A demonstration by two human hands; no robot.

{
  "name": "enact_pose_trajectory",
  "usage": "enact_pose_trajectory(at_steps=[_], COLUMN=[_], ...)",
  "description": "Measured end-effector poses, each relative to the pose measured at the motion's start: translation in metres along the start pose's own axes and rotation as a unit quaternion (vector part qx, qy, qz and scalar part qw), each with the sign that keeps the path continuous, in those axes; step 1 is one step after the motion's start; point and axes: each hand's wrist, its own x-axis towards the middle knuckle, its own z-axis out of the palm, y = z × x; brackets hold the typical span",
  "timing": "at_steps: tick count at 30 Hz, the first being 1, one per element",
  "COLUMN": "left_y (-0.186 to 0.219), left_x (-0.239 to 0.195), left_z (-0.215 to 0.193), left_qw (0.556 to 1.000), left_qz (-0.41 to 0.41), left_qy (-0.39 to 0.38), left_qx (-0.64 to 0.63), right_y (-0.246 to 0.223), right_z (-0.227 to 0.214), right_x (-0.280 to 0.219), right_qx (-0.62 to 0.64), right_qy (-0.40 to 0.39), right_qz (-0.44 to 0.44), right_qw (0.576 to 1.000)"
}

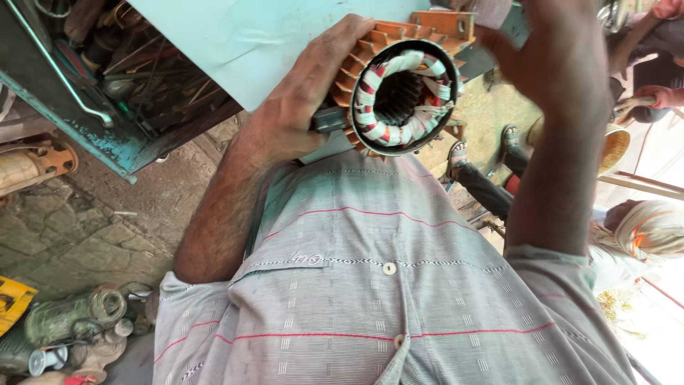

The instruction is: The person works on a circular electrical component with copper fins, using hands to arrange white tape and wires, then uses pliers and a screwdriver to adjust and secure internal parts. The person also uses a wrench to tighten a bolt on a nearby metal structure.

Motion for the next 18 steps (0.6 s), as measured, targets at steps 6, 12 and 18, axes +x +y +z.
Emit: enact_pose_trajectory(at_steps=[6, 12, 18], left_y=[-0.005, -0.007, -0.024], left_x=[0.001, 0.003, 0.000], left_z=[-0.002, -0.011, -0.003], left_qw=[0.998, 0.999, 0.995], left_qz=[0.039, 0.039, 0.058], left_qy=[-0.001, -0.028, -0.029], left_qx=[0.040, -0.023, -0.069], right_y=[-0.011, -0.065, -0.167], right_z=[0.012, -0.080, -0.114], right_x=[-0.028, -0.039, 0.004], right_qx=[-0.033, 0.158, -0.030], right_qy=[0.013, -0.029, -0.096], right_qz=[0.096, 0.085, -0.015], right_qw=[0.995, 0.983, 0.995])
